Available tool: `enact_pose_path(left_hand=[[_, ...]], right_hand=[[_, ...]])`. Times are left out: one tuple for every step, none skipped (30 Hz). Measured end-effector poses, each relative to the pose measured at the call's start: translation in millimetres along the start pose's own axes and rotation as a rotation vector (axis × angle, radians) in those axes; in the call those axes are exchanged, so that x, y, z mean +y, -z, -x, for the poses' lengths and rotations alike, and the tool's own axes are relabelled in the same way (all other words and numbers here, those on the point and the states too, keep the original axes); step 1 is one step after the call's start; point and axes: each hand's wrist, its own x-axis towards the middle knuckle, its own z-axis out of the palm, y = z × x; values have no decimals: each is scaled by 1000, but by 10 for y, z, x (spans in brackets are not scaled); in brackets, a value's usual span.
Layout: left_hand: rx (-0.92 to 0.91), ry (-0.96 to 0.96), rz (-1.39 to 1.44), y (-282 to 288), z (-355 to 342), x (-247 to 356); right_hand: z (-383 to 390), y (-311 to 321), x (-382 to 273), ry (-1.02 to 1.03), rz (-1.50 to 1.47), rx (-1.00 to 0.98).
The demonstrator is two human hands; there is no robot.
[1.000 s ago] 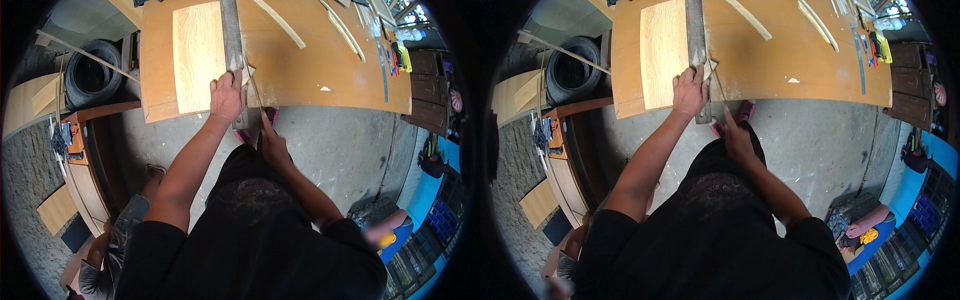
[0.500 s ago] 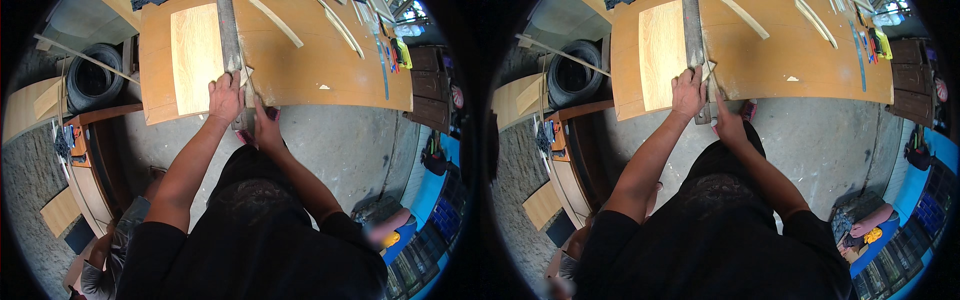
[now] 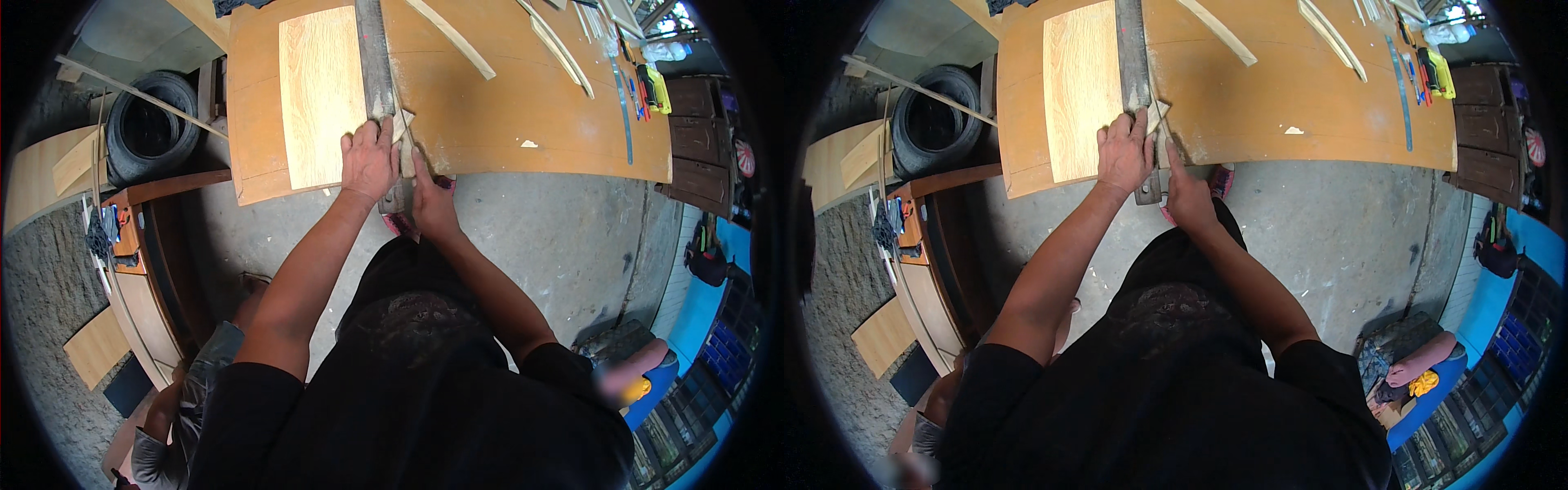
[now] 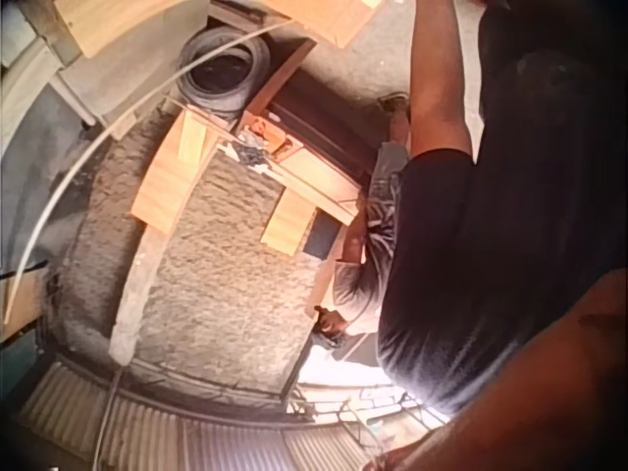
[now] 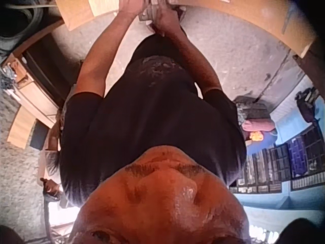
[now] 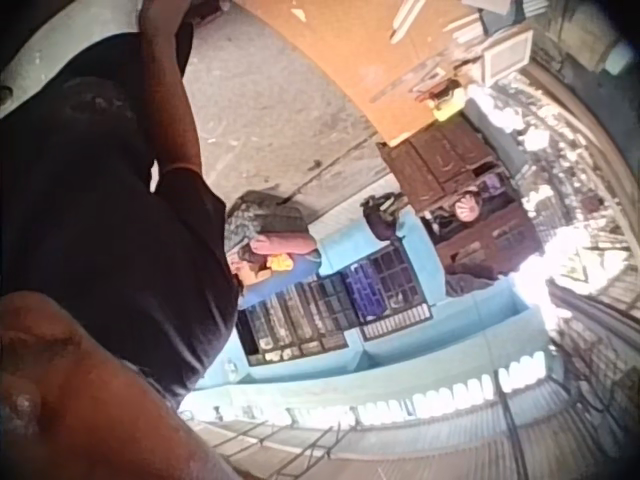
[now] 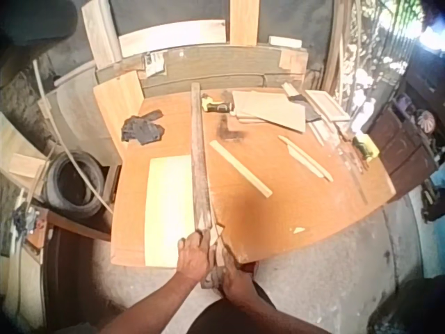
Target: Using a hand saw to cut a small segment of wood on a workbench.
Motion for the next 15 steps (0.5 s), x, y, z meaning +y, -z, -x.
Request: enact_pose_path(left_hand=[[-1,-2,-2,-8,4,-6],[4,9,-13,-18,14,-18],[8,20,-25,-27,28,-35],[10,13,-22,-32,25,-28],[13,2,-23,-31,26,-11],[18,-4,-25,-25,9,-7],[15,-5,-24,-15,14,-10],[0,-3,-13,-7,6,-16],[-14,-1,-3,3,7,-18],[-15,-1,-2,7,22,-11],[-21,1,-5,4,8,-13],[-27,5,-9,-1,0,-17],[-25,4,-12,-13,3,-27],[21,-18,-7,-27,9,-29],[67,-41,-2,-40,13,-36]], right_hand=[[-36,-43,35,109,-20,105],[47,-37,-6,107,-19,103],[236,-16,-60,9,-17,14],[413,27,-89,-87,-13,-67],[607,32,-27,-88,-12,-58],[806,8,81,-60,-37,-38],[892,35,7,-37,-66,-23],[840,55,-23,-40,-66,-24],[707,81,-37,-103,-75,-94],[544,119,-100,-165,-82,-163],[343,87,-77,-161,-82,-161],[137,32,-40,-50,-52,-58],[29,11,-58,60,-23,45],[11,18,-73,63,-24,46],[-4,31,-85,68,1,59]])
